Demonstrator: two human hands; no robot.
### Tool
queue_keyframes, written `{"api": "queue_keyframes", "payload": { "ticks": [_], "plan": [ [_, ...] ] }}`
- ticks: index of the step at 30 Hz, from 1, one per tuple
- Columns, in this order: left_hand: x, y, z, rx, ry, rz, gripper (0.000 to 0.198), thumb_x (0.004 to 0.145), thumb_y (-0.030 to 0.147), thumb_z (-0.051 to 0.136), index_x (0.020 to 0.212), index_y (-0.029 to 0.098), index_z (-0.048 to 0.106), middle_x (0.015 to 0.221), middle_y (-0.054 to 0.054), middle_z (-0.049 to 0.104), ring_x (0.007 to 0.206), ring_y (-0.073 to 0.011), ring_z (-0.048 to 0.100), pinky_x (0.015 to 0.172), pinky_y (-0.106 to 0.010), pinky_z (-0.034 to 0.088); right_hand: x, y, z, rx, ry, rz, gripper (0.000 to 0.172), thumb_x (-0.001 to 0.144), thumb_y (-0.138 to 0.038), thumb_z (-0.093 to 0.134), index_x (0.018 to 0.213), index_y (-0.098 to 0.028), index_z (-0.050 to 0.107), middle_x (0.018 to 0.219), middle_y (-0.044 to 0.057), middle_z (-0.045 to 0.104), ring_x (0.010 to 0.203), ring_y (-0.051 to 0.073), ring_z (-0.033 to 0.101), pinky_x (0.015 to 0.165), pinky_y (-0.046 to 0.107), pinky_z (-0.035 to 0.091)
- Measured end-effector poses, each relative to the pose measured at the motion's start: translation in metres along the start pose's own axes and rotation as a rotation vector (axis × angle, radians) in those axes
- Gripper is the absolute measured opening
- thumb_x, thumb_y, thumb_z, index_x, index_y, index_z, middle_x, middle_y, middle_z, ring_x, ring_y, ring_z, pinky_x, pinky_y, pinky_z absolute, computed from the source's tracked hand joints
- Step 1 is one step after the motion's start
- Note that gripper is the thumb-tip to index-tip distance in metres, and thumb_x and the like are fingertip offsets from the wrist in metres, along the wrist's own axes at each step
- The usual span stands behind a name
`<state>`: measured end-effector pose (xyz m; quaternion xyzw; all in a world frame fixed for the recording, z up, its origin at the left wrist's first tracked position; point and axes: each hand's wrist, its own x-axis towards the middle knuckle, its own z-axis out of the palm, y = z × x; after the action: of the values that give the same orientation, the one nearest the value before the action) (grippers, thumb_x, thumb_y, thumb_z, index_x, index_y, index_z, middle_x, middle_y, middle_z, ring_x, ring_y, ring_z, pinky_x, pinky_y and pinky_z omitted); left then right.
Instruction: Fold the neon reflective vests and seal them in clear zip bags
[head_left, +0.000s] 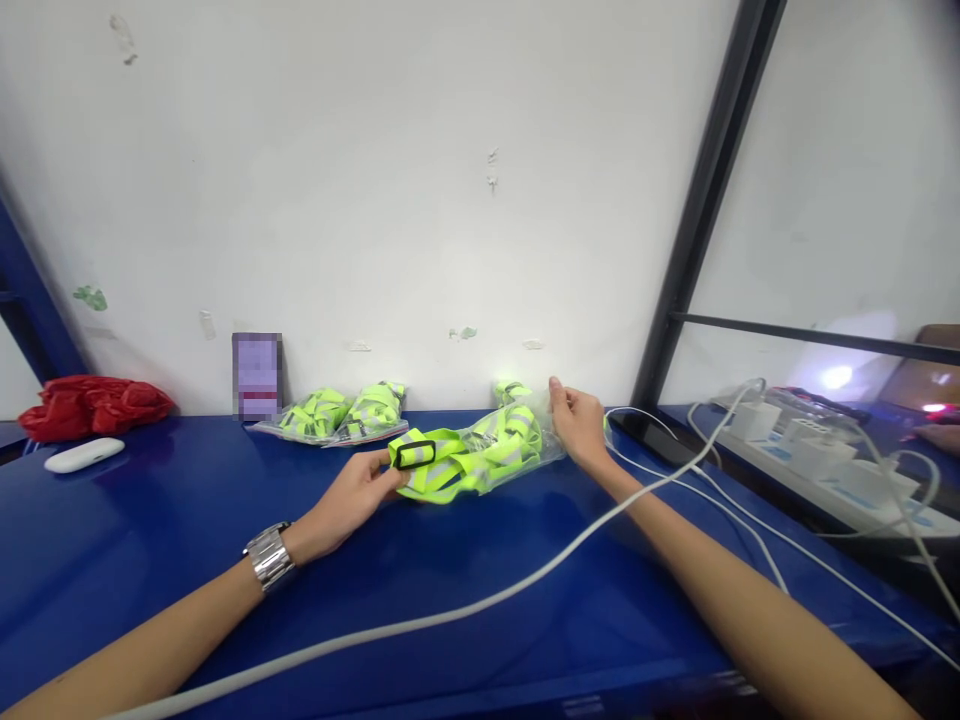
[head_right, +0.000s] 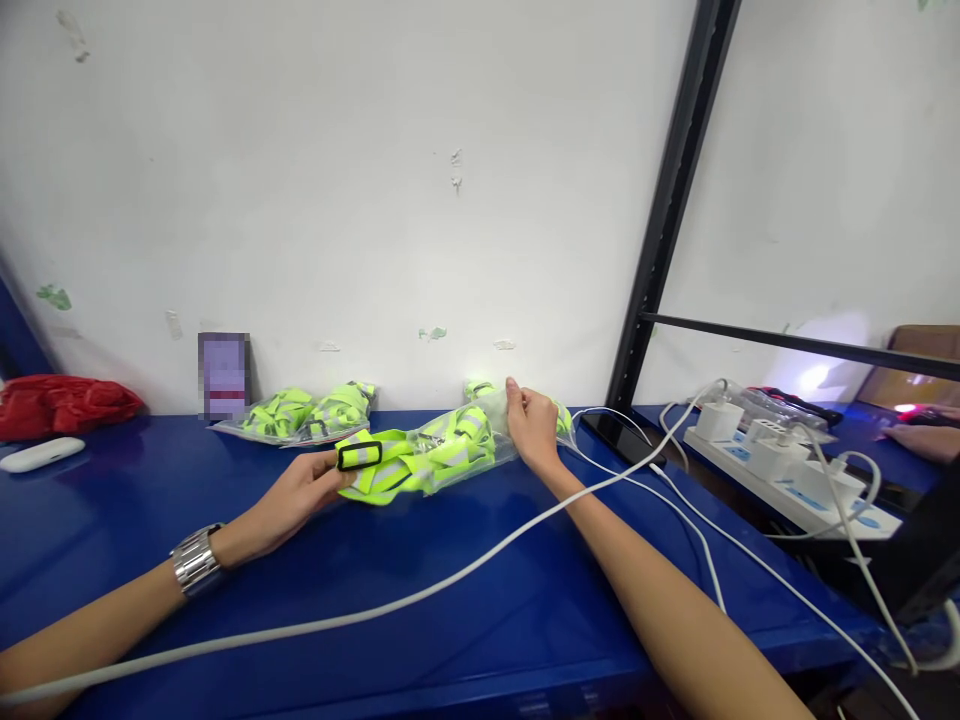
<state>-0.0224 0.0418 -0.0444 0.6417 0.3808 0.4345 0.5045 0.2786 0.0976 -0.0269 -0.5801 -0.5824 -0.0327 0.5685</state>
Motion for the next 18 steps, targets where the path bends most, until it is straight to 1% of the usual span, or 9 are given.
{"api": "queue_keyframes", "payload": {
  "ticks": [2,4,6,8,11,13,14,16,18],
  "plan": [
    [-0.001,-0.004,-0.008,-0.02,0.066,-0.01,0.014,0.069,0.024,0.057,0.078,0.016,0.065,0.074,-0.001,0.067,0.076,-0.0209,0.063,0.071,-0.033,0.052,0.003,0.004,-0.001,0.008,0.0,0.024,0.059,0.09,-0.06,0.033,0.052,-0.019,0.05,0.043,0.002,0.05,0.047,0.016,0.049,0.052,0.027,0.033],
    [-0.004,-0.005,-0.014,-0.045,0.18,-0.007,0.008,0.065,0.022,0.056,0.065,0.016,0.061,0.064,0.0,0.062,0.066,-0.018,0.059,0.063,-0.029,0.051,0.005,0.007,-0.001,0.008,0.011,0.047,0.059,0.089,-0.061,0.035,0.051,-0.019,0.051,0.043,0.002,0.051,0.048,0.016,0.051,0.053,0.027,0.034],
    [-0.007,-0.005,-0.02,-0.076,0.271,-0.004,0.008,0.061,0.021,0.054,0.056,0.016,0.055,0.059,0.001,0.058,0.058,-0.0154,0.055,0.055,-0.028,0.049,0.007,0.01,-0.002,0.002,0.029,0.068,0.059,0.089,-0.061,0.036,0.05,-0.019,0.051,0.043,0.002,0.05,0.048,0.016,0.051,0.053,0.027,0.034],
    [-0.01,-0.006,-0.028,-0.102,0.3,-0.013,0.01,0.059,0.022,0.051,0.05,0.017,0.051,0.055,0.0,0.055,0.051,-0.0149,0.052,0.047,-0.028,0.047,0.01,0.014,-0.003,0.004,0.04,0.081,0.058,0.088,-0.06,0.038,0.049,-0.019,0.052,0.042,0.002,0.05,0.048,0.016,0.05,0.053,0.027,0.035],
    [-0.014,-0.012,-0.044,-0.095,0.369,-0.003,0.011,0.052,0.02,0.047,0.043,0.019,0.041,0.044,0.002,0.044,0.039,-0.0122,0.039,0.036,-0.027,0.034,0.017,0.023,-0.008,0.022,0.084,0.112,0.055,0.086,-0.059,0.042,0.05,-0.019,0.053,0.041,0.002,0.049,0.046,0.016,0.05,0.051,0.028,0.035],
    [-0.016,-0.016,-0.055,-0.065,0.448,0.026,0.016,0.049,0.02,0.045,0.041,0.021,0.032,0.039,0.004,0.032,0.036,-0.0094,0.027,0.035,-0.026,0.025,0.023,0.03,-0.011,0.087,0.158,0.177,0.053,0.084,-0.06,0.044,0.052,-0.019,0.053,0.039,0.0,0.046,0.043,0.016,0.048,0.048,0.028,0.036],
    [-0.016,-0.018,-0.06,-0.023,0.466,0.028,0.018,0.049,0.02,0.046,0.041,0.021,0.029,0.039,0.005,0.029,0.037,-0.0092,0.025,0.036,-0.026,0.023,0.026,0.033,-0.012,0.148,0.19,0.214,0.053,0.083,-0.062,0.044,0.054,-0.019,0.053,0.038,-0.001,0.044,0.04,0.016,0.046,0.046,0.028,0.035],
    [-0.017,-0.018,-0.067,0.14,0.455,0.013,0.018,0.055,0.023,0.048,0.044,0.021,0.033,0.041,0.004,0.033,0.04,-0.0117,0.033,0.039,-0.027,0.029,0.029,0.036,-0.013,0.315,0.199,0.267,0.052,0.083,-0.066,0.041,0.059,-0.02,0.052,0.036,-0.003,0.039,0.035,0.015,0.042,0.041,0.028,0.034],
    [-0.018,-0.013,-0.07,0.384,0.473,0.06,0.011,0.063,0.029,0.048,0.06,0.019,0.051,0.056,0.001,0.051,0.055,-0.0181,0.05,0.052,-0.03,0.043,0.029,0.033,-0.012,0.484,0.117,0.274,0.052,0.083,-0.068,0.039,0.064,-0.021,0.05,0.036,-0.005,0.036,0.032,0.013,0.037,0.037,0.027,0.031]
  ]
}}
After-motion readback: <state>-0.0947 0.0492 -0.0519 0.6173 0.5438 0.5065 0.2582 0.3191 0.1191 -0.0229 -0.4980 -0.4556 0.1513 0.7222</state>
